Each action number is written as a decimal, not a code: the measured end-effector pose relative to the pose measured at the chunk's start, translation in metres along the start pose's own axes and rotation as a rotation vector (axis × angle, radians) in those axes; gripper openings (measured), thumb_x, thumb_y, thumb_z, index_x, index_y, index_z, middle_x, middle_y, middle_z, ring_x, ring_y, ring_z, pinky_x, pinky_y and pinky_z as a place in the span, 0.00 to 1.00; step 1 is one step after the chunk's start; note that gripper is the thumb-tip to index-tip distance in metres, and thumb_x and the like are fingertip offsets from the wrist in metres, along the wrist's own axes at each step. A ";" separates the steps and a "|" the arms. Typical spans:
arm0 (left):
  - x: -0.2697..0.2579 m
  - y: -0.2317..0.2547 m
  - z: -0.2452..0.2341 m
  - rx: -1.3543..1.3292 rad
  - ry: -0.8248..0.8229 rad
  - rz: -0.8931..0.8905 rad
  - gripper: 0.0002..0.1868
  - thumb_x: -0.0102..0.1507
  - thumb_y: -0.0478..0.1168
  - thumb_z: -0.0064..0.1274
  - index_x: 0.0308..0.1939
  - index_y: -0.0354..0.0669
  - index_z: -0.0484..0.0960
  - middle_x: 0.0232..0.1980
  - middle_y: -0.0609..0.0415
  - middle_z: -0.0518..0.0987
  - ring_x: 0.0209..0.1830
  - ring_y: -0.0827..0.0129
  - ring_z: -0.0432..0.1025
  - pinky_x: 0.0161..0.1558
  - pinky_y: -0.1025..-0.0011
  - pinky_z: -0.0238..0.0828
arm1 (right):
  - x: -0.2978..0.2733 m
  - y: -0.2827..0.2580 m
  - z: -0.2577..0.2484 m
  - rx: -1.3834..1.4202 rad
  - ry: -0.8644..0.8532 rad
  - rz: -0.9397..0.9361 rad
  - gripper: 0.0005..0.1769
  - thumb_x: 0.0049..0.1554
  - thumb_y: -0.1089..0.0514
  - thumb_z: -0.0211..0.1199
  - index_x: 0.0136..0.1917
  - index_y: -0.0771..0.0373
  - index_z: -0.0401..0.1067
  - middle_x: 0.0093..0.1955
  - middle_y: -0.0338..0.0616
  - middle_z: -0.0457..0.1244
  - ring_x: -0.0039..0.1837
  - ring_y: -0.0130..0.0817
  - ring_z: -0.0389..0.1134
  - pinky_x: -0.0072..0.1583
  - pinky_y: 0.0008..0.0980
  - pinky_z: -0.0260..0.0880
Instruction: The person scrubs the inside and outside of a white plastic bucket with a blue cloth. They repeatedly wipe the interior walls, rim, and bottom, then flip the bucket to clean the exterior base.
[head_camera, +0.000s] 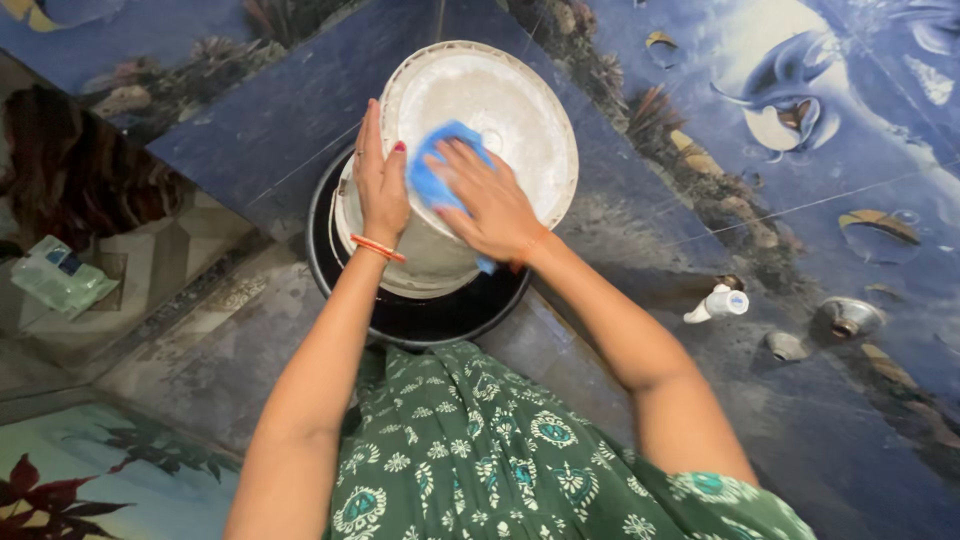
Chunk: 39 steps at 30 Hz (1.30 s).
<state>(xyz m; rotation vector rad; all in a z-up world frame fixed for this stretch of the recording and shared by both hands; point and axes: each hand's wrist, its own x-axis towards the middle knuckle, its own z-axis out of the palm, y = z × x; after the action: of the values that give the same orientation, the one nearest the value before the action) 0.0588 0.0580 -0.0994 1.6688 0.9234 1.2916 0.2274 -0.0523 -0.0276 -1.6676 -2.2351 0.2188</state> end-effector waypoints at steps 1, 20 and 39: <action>0.001 0.001 0.000 -0.007 0.000 -0.008 0.31 0.71 0.35 0.40 0.79 0.33 0.58 0.82 0.37 0.60 0.84 0.48 0.53 0.81 0.60 0.46 | 0.017 0.005 0.005 -0.001 0.015 0.023 0.34 0.65 0.46 0.58 0.80 0.57 0.57 0.83 0.53 0.48 0.85 0.49 0.45 0.79 0.55 0.42; -0.002 0.005 -0.006 0.045 -0.082 0.001 0.34 0.69 0.35 0.43 0.79 0.31 0.54 0.82 0.37 0.57 0.84 0.47 0.50 0.81 0.58 0.43 | 0.115 0.073 0.007 0.011 0.108 0.172 0.31 0.67 0.42 0.50 0.78 0.56 0.59 0.81 0.50 0.54 0.83 0.48 0.50 0.78 0.52 0.45; 0.003 0.004 -0.010 0.023 -0.069 0.034 0.34 0.70 0.36 0.41 0.80 0.33 0.53 0.82 0.37 0.57 0.84 0.46 0.51 0.81 0.58 0.44 | 0.085 0.132 -0.002 -0.054 0.127 0.435 0.34 0.67 0.44 0.50 0.79 0.62 0.54 0.81 0.60 0.47 0.81 0.53 0.44 0.73 0.60 0.40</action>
<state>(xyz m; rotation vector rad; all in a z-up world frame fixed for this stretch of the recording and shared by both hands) 0.0494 0.0608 -0.0933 1.7425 0.8756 1.2417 0.3257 0.0674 -0.0528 -2.1179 -1.7806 0.1528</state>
